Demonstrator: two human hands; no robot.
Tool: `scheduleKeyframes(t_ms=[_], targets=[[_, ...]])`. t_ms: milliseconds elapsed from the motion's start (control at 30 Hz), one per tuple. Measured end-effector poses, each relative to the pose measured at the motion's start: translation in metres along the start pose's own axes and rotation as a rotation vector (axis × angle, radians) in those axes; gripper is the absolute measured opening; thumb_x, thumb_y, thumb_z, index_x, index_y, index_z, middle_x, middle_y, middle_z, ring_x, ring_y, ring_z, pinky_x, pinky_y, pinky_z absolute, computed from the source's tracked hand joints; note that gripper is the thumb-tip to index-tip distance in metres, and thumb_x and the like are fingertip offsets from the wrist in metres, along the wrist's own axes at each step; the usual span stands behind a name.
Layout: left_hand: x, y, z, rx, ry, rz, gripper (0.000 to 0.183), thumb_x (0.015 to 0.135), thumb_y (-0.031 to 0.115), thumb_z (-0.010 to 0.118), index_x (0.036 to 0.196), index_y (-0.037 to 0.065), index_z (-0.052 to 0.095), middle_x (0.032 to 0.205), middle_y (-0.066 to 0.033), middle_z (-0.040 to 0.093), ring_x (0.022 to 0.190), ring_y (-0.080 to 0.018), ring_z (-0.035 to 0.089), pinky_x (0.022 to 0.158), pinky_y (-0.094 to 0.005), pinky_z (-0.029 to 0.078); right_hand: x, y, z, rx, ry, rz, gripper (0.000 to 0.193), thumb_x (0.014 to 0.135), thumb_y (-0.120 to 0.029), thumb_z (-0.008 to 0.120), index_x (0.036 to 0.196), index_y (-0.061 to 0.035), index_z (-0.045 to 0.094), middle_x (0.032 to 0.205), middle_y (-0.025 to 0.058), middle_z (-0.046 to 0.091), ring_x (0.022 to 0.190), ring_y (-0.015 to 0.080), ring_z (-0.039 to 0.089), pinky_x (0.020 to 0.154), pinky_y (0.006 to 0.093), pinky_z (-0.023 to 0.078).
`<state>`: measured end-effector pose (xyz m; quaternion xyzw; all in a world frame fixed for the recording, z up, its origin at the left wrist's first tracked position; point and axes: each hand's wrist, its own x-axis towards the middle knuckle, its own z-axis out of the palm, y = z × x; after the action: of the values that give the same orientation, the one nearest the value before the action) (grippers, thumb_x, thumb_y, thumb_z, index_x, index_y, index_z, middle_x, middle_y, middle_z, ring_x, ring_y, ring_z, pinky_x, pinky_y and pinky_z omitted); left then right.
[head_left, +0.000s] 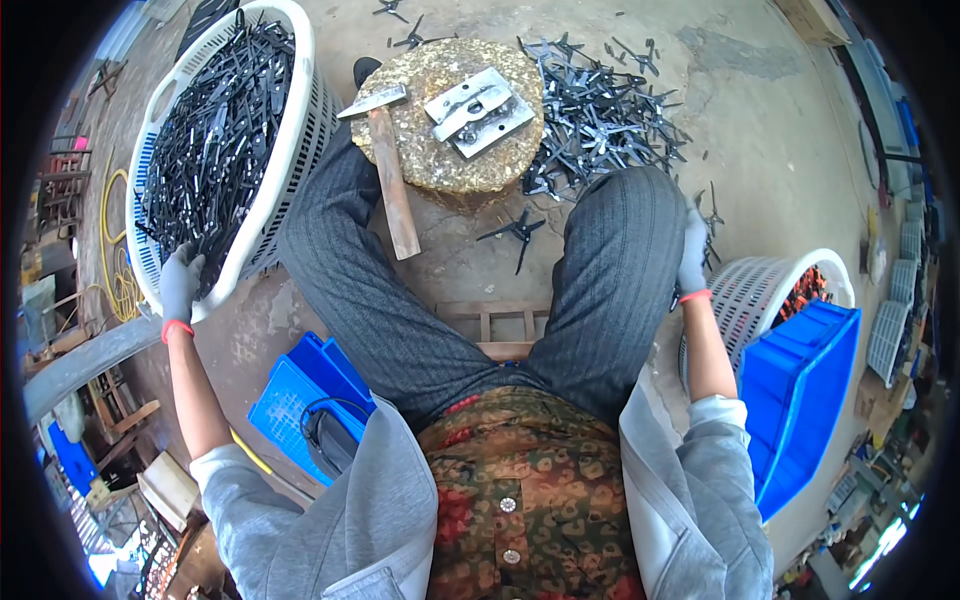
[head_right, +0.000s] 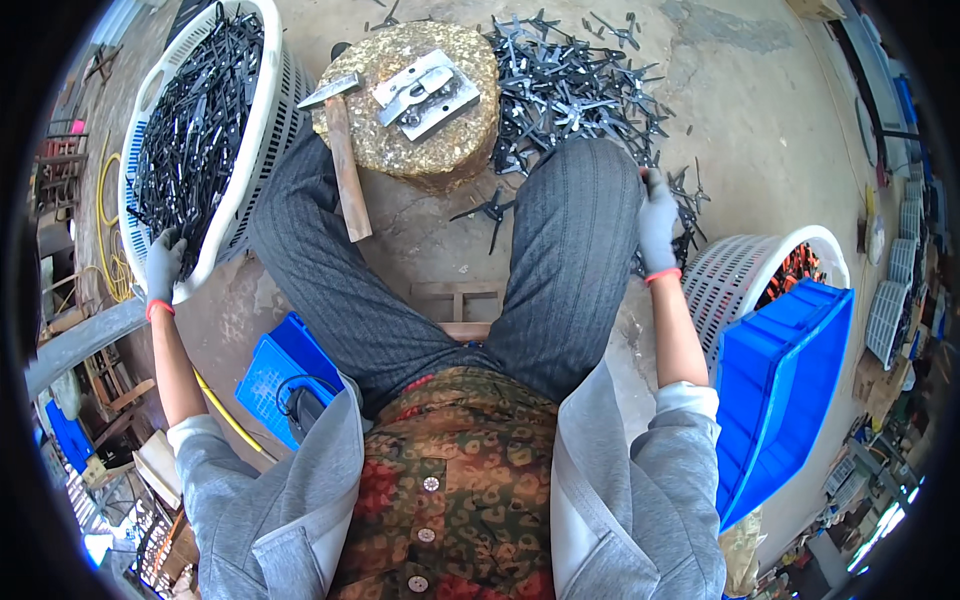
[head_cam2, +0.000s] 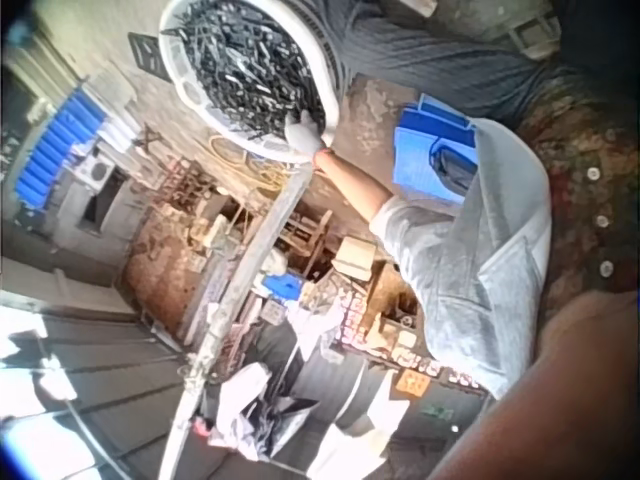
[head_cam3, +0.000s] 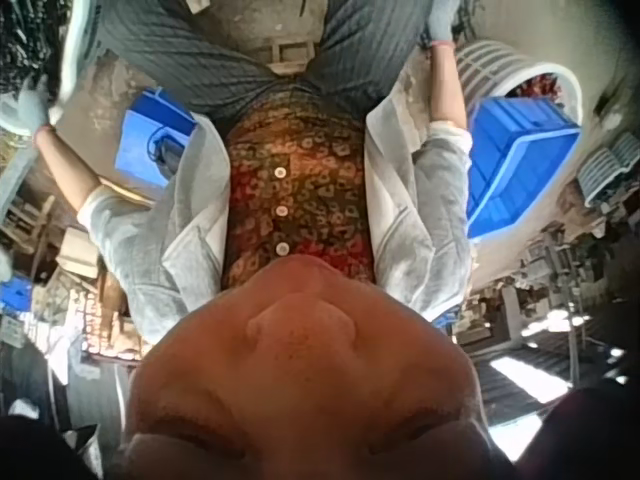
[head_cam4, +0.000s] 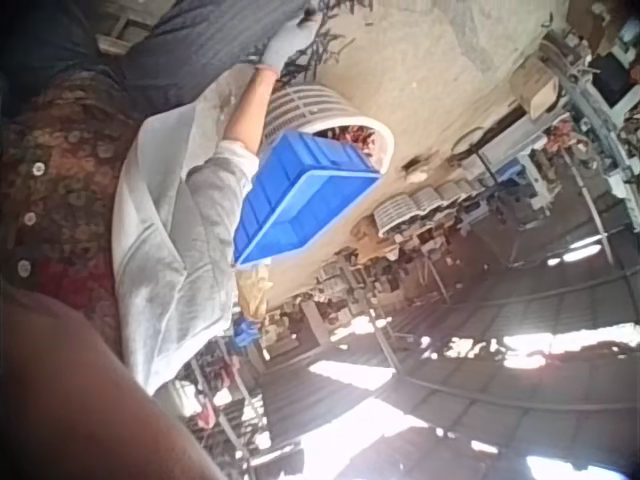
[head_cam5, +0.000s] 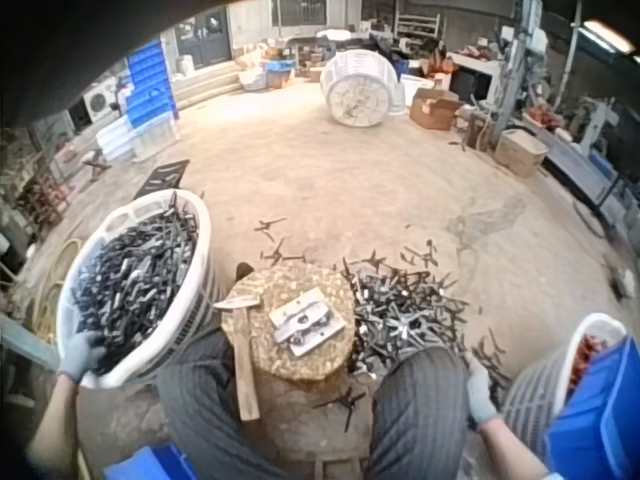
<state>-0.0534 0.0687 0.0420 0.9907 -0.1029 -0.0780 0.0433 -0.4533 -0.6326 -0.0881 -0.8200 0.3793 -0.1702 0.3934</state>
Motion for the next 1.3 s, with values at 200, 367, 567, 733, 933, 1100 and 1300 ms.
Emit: scheduleKeyframes(t_ms=[200, 367, 567, 733, 933, 1100, 1300], targets=[[-0.074, 0.079, -0.019, -0.628, 0.048, -0.09, 0.034, 0.093, 0.012, 0.052, 0.123, -0.005, 0.052, 0.106, -0.0084, 0.062, 0.094, -0.012, 0.058, 0.083, -0.0255, 0.047, -0.025, 0.053, 0.126, -0.479, -0.293, 0.025, 0.018, 0.09, -0.017, 0.056, 0.097, -0.0025, 0.063, 0.082, 0.0018, 0.062, 0.07, 0.0099, 0.057, 0.064, 0.0234, 0.046], [-0.142, 0.165, -0.045, -0.411, 0.208, -0.066, 0.025, 0.091, 0.011, 0.054, 0.112, -0.002, 0.06, 0.102, -0.0088, 0.065, 0.097, -0.0128, 0.058, 0.088, -0.0253, 0.043, -0.03, 0.076, 0.189, -0.632, -0.38, 0.192, 0.017, 0.089, -0.018, 0.057, 0.095, -0.0034, 0.063, 0.08, 0.0011, 0.061, 0.067, 0.0097, 0.056, 0.062, 0.023, 0.045], [-0.164, 0.238, -0.039, -0.404, 0.183, 0.134, 0.024, 0.087, 0.011, 0.053, 0.105, 0.001, 0.063, 0.098, -0.0126, 0.066, 0.093, -0.0229, 0.062, 0.084, -0.0311, 0.046, -0.028, 0.098, 0.194, -0.598, -0.367, 0.327, 0.016, 0.089, -0.019, 0.057, 0.093, -0.0044, 0.062, 0.077, 0.0003, 0.059, 0.064, 0.0094, 0.054, 0.059, 0.0226, 0.045], [-0.168, 0.277, -0.032, -0.456, 0.226, 0.392, 0.021, 0.084, 0.012, 0.056, 0.102, 0.003, 0.064, 0.1, -0.0133, 0.065, 0.095, -0.0299, 0.061, 0.087, -0.0378, 0.044, -0.023, 0.106, 0.17, -0.338, -0.282, 0.423, 0.015, 0.089, -0.019, 0.057, 0.09, -0.0052, 0.062, 0.074, -0.0004, 0.058, 0.062, 0.0092, 0.053, 0.057, 0.0223, 0.044], [-0.171, 0.325, -0.023, -0.503, 0.233, 0.697, 0.032, 0.075, 0.004, 0.063, 0.106, 0.003, 0.061, 0.106, -0.012, 0.063, 0.098, -0.0311, 0.058, 0.088, -0.0409, 0.044, -0.019, 0.012, 0.04, 0.687, -0.138, 0.507, 0.015, 0.088, -0.02, 0.058, 0.088, -0.0062, 0.062, 0.071, -0.0012, 0.057, 0.059, 0.0089, 0.051, 0.054, 0.0219, 0.043], [-0.173, 0.377, -0.025, -0.538, 0.325, 0.923, 0.055, 0.067, 0.005, 0.067, 0.12, 0.003, 0.052, 0.125, -0.0174, 0.049, 0.111, -0.0359, 0.05, 0.093, -0.0436, 0.04, -0.047, -0.144, -0.079, 0.668, -0.227, 0.146, 0.024, 0.088, -0.027, 0.058, 0.089, -0.003, 0.058, 0.065, -0.0016, 0.053, 0.056, 0.0069, 0.049, 0.05, 0.0224, 0.04], [-0.178, 0.409, -0.03, -0.37, 0.471, 1.069, 0.06, 0.062, 0.01, 0.07, 0.119, 0.004, 0.053, 0.127, -0.0201, 0.045, 0.113, -0.0385, 0.047, 0.094, -0.0474, 0.039, -0.105, -0.245, -0.061, 0.708, -0.834, 0.128, 0.041, 0.084, -0.037, 0.062, 0.096, 0.0014, 0.055, 0.071, 0.0015, 0.056, 0.059, 0.0088, 0.053, 0.056, 0.0221, 0.041]])
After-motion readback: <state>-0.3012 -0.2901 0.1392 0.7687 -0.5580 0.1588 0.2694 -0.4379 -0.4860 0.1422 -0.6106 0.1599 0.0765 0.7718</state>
